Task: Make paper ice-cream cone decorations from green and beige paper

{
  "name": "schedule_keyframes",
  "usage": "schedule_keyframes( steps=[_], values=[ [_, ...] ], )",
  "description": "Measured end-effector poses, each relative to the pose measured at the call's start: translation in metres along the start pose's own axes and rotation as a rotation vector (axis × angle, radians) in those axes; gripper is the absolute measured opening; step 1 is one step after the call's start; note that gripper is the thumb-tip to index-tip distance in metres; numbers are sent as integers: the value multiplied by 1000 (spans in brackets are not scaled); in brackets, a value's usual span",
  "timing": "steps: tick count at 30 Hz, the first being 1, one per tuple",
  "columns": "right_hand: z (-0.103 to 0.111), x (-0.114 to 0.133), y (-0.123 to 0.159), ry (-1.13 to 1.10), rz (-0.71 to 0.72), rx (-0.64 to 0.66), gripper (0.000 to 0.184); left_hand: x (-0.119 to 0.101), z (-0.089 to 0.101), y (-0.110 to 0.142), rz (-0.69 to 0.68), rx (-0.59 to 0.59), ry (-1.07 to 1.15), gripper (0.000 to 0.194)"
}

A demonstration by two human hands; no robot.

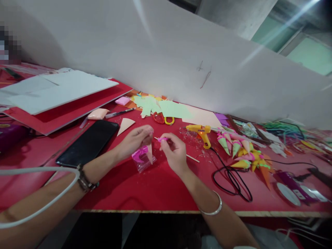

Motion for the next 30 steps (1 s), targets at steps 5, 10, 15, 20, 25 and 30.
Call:
schedule_keyframes(
  steps=[5,10,15,20,25,30],
  values=[
    [5,-18,-1,-147,-175,-123,21,0,12,-7,-2,-73,195,12],
    [4,-27,-1,-284,-262,-112,25,7,11,-7,77,-99,171,20],
    [2,-27,1,-272,-322,-76,14,7,10,-7,65,-92,111,16],
    [2,-25,0,-283,-315,-49,14,5,10,-7,24,-56,129,20],
    [3,-28,1,-338,-351,-45,24,0,10,-5,-39,-101,17,36],
    [8,-34,2,-209,-361,-51,23,-1,9,-3,-5,-116,-12,30]
  ],
)
Point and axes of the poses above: each hand's wrist, its own y-axis away from the middle knuckle, its own z-axis out of the back of the hand, x = y × z, the point moved 3 cm from there along -y, towards the middle knuckle, and after that the axes turned 13 degrees about z, right-handed, at the moved point
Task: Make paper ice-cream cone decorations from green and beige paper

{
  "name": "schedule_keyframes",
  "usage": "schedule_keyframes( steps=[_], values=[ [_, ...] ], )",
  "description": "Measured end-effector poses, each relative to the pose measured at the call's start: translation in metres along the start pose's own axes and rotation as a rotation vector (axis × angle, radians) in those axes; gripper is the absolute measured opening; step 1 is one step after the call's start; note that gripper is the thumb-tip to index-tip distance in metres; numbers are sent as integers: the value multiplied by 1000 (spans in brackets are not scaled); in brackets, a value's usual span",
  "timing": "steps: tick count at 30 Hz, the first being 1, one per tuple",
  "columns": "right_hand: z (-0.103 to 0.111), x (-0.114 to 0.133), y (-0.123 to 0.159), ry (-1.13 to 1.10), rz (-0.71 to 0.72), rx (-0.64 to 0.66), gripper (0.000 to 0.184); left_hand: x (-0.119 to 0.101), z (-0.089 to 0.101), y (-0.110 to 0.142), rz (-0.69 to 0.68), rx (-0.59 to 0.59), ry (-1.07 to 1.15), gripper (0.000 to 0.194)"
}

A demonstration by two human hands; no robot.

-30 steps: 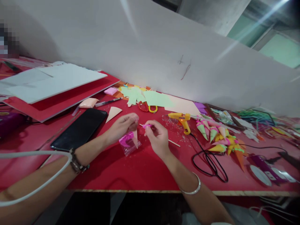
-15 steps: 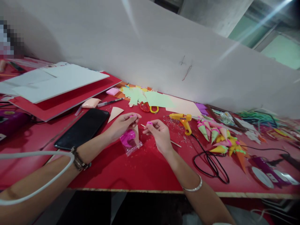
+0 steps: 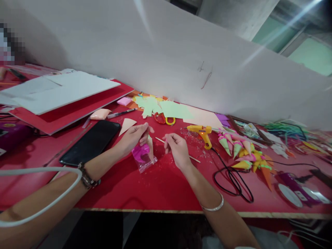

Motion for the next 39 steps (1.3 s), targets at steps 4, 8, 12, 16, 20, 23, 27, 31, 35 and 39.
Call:
schedule_keyframes(
  steps=[4,8,12,16,20,23,27,31,35,39],
  values=[
    [-1,-1,-2,-54,8,4,24,0,2,-1,-3,-27,31,30],
    [-2,1,-1,-80,-3,24,25,1,6,-4,-24,-77,78,31],
    [-1,4,0,5,32,7,16,6,6,-7,21,-48,160,31],
    [-5,4,-1,-63,55,14,9,8,8,-9,39,-64,219,21],
    [-6,3,0,-126,17,50,20,2,13,-10,-2,-103,294,12],
    [-3,3,1,-17,24,58,24,-2,15,-9,-41,-112,275,15],
    [-2,2,-2,155,86,91,15,-1,20,-5,-82,-348,-78,18],
    [0,-4,-4,324,113,149,27,3,17,-3,-22,-475,-750,49],
    [-2,-11,-2,513,111,221,28,5,12,-1,79,-494,-1236,71],
    [-11,-18,2,411,113,326,32,9,9,0,126,-474,-1386,67]
  ],
)
Point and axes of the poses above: each hand's wrist, its own y-axis away from the middle knuckle, its own z-axis out of the back of the hand, x = y × z, the point moved 3 cm from there along -y, towards the middle knuckle, and after that the axes turned 13 degrees about z, right-handed, at the moved point
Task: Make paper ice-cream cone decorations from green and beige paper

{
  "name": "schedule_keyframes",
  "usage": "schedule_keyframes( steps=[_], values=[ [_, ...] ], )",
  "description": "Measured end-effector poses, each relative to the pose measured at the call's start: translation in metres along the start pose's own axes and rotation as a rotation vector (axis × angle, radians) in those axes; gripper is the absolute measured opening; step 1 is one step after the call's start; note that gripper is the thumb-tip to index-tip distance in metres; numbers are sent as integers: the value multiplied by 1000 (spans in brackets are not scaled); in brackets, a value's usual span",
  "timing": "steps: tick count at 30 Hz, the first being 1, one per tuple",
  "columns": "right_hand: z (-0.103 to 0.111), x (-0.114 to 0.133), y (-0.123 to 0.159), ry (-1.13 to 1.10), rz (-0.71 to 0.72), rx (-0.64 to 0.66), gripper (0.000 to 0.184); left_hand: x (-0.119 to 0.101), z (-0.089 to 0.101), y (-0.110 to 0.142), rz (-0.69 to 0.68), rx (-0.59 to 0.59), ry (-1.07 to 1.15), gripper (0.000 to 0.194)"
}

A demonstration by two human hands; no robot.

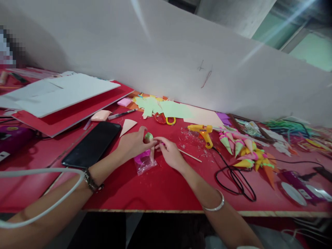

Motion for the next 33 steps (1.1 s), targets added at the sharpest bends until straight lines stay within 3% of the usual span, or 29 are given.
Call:
schedule_keyframes(
  steps=[4,8,11,16,19,22,28,33],
  values=[
    [-3,-3,-1,-135,-5,-62,30,-2,-4,1,-110,13,111,65],
    [3,-2,-5,-296,-23,-220,23,-8,2,4,-280,-24,463,57],
    [7,3,-6,-434,-17,-312,22,-12,8,7,-316,-42,667,58],
    [13,9,-3,-449,-13,-367,15,-15,12,9,-307,-17,782,57],
    [16,6,-1,-369,-61,-413,24,-16,9,9,-270,71,804,45],
    [16,2,-1,-321,-93,-449,21,-17,7,8,-244,166,873,36],
    [18,5,-4,-479,-76,-435,19,-16,9,8,-209,184,1026,30],
    [25,12,-2,-372,-109,-424,26,-16,8,12,-130,341,1180,32]
  ],
)
Point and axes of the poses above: each hand's wrist, its own y-axis away from the middle knuckle, its own z-axis out of the back of the hand, x = y × z, the point moved 3 cm from there along -y, towards the middle knuckle, and after that the axes turned 13 degrees about z, right-handed, at the moved point
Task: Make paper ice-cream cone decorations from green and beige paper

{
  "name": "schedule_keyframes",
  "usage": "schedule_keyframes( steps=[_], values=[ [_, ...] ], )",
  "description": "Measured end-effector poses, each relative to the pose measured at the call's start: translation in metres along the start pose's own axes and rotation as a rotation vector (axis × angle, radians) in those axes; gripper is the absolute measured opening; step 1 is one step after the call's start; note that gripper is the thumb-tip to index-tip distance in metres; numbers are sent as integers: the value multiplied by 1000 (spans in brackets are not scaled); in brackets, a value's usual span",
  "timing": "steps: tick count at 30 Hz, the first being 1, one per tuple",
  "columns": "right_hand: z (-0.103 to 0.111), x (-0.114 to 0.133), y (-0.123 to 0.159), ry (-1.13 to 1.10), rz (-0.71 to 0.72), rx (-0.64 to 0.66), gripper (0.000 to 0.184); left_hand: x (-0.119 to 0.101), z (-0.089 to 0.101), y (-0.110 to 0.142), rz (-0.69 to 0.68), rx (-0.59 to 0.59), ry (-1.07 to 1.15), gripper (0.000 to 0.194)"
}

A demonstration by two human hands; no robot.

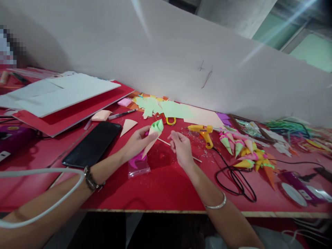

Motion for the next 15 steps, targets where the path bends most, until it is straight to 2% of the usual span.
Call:
schedule_keyframes(
  steps=[3,6,8,10,13,15],
  values=[
    [0,1,-2,-79,25,-19,15,1,0,2,66,16,42,29],
    [-1,0,-3,-182,-13,18,21,2,0,2,87,25,32,28],
    [0,0,-3,-172,-37,10,23,2,1,2,85,14,10,29],
    [4,2,-4,-151,-20,-36,25,2,1,2,86,12,-5,30],
    [6,5,-6,-195,31,-82,13,3,1,2,88,16,-6,30],
    [5,5,-7,-258,18,-55,20,4,1,2,87,15,1,30]
  ],
)
Point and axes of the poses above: each hand's wrist, its own y-axis away from the middle knuckle, its own z-axis out of the back of the hand, x = y × z, the point moved 3 cm from there along -y, towards the middle knuckle, and after that the axes turned 13 degrees about z, right-handed, at the moved point
